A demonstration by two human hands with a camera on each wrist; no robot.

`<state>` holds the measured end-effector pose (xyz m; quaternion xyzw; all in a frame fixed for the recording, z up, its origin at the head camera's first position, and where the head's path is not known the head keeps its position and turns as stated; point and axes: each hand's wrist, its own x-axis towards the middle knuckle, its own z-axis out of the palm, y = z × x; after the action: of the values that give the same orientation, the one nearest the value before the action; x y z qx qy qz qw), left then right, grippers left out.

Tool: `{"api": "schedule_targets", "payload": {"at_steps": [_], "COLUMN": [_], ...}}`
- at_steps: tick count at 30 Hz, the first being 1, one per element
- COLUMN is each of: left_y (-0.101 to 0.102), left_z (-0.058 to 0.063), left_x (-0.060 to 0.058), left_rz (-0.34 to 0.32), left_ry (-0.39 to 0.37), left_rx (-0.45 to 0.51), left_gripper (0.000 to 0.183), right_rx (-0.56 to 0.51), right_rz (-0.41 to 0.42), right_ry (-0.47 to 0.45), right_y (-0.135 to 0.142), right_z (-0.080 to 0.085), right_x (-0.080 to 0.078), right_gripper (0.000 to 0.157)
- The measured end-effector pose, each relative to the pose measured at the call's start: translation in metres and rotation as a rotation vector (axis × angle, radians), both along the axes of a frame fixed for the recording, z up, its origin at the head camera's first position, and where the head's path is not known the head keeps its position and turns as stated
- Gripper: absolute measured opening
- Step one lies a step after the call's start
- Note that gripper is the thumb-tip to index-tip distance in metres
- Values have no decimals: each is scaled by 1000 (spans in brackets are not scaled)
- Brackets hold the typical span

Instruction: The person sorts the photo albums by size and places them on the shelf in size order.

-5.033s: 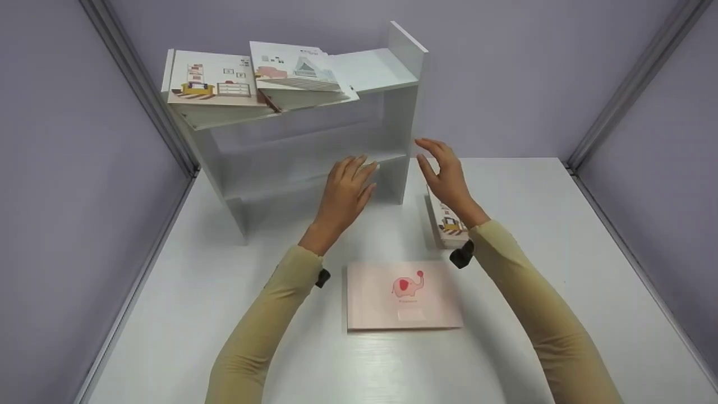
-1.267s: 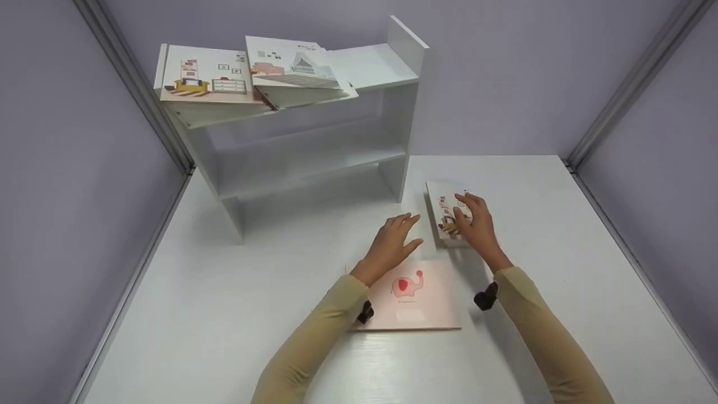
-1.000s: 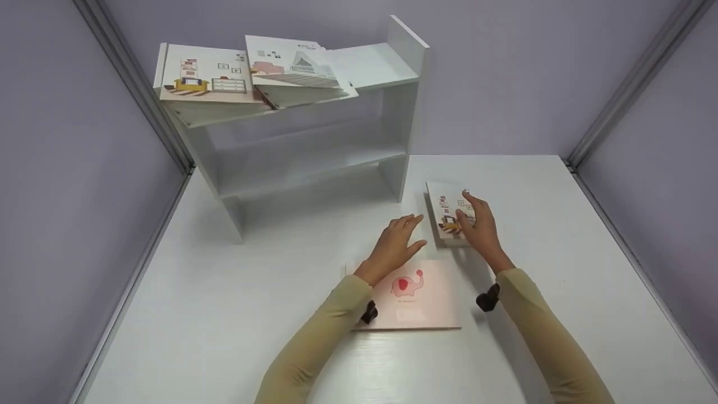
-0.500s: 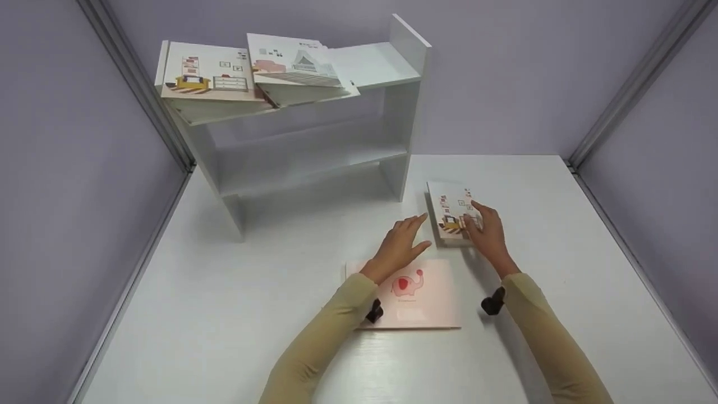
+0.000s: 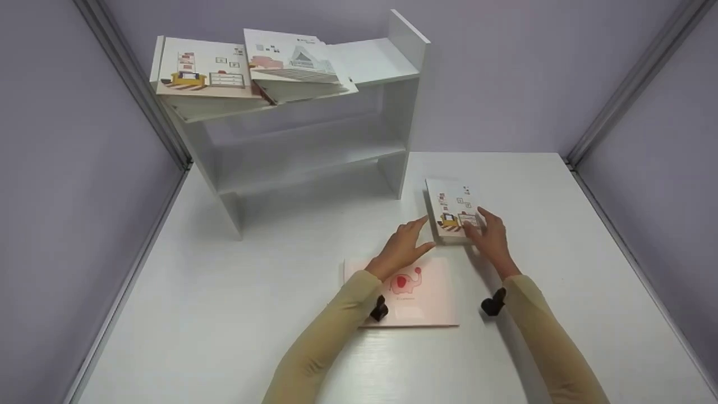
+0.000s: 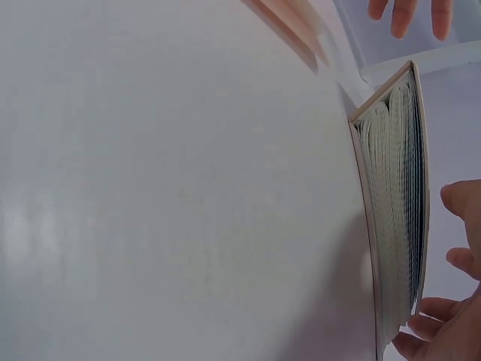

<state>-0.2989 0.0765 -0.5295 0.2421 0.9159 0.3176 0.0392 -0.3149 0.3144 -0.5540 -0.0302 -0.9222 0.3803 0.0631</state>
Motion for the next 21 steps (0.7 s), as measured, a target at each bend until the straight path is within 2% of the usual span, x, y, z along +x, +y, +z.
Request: {"api": "schedule_targets", "payload": {"at_steps": [7,11,15,21], "left_y": [9,15,21,25], "left_z": [-1,-1,-3,-8], "left_x": [1,0,0,1], "left_rz": [-34,-79,-127,-113], "left_ry": [-117,-143,-156,-209], "left_rx": [38,61,115,116], "left_gripper": [71,74,77,80], "right_rx": [13,-2,-21,-24], "right_rz": [-56,-84,-97,-106], "right_ry": [-107,-178,-200,-225], "right_y": [4,7,11,13], "right_z": [0,0,1,1], "right_x": [2,2,0,-3], "right_gripper": [77,85,91,98]}}
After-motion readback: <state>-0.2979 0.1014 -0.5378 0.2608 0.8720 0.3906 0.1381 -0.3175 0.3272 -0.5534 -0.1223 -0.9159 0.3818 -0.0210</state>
